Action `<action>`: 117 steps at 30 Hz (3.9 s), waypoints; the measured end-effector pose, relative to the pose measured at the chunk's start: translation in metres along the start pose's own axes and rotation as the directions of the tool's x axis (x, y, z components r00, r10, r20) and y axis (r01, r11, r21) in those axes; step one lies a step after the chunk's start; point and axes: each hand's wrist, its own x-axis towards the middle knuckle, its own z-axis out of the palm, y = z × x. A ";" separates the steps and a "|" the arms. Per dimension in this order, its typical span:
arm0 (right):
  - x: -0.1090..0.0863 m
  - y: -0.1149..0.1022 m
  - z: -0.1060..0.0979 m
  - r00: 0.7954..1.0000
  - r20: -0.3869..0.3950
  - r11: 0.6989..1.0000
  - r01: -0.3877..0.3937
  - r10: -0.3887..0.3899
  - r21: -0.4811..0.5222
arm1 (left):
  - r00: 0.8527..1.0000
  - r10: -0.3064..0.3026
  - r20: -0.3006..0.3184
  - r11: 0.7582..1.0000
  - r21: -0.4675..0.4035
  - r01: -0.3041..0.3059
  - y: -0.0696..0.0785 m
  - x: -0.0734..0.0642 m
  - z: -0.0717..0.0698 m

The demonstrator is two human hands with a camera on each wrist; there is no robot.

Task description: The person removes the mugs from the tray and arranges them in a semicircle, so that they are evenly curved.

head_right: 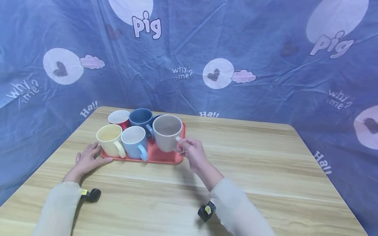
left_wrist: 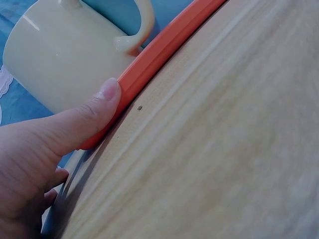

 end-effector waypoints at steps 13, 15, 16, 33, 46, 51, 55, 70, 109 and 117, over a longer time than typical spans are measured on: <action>-0.006 -0.033 -0.033 1.000 -0.008 0.999 0.027 -0.027 0.021 | 1.000 0.008 -0.008 1.000 0.001 -0.008 0.000 -0.001 0.001; -0.006 -0.037 -0.039 0.999 -0.011 0.999 0.031 -0.031 0.020 | 1.000 0.010 -0.008 1.000 0.002 -0.010 0.000 -0.001 0.001; -0.006 -0.039 -0.042 0.999 -0.012 0.999 0.035 -0.034 0.016 | 1.000 0.012 -0.010 1.000 0.002 -0.012 0.000 -0.001 0.001; -0.008 -0.050 -0.115 0.997 -0.024 0.997 0.073 -0.073 0.005 | 1.000 0.011 -0.017 1.000 0.000 -0.011 0.001 -0.001 0.001; -0.010 -0.033 -0.163 0.991 -0.113 0.997 0.072 -0.068 0.030 | 1.000 0.017 -0.027 1.000 -0.007 -0.017 0.001 -0.001 0.002; -0.011 -0.031 -0.181 0.990 -0.121 0.995 0.083 -0.076 0.052 | 0.999 0.016 -0.030 1.000 -0.002 -0.016 -0.002 -0.001 0.003; -0.011 -0.029 -0.192 0.990 -0.113 0.993 0.092 -0.083 0.075 | 0.999 0.016 -0.030 1.000 -0.005 -0.017 -0.002 -0.001 0.003; -0.006 -0.019 -0.207 0.995 -0.087 0.992 0.068 -0.058 0.111 | 1.000 0.011 -0.022 1.000 -0.001 -0.011 -0.001 0.000 0.003; 0.014 -0.027 -0.237 0.965 -0.257 0.996 0.068 -0.052 0.052 | 1.000 0.002 -0.017 1.000 -0.002 -0.002 0.002 -0.001 0.001; 0.022 -0.028 -0.236 0.967 -0.245 0.997 0.071 -0.064 0.019 | 1.000 0.012 -0.029 1.000 0.006 -0.012 0.001 -0.001 0.001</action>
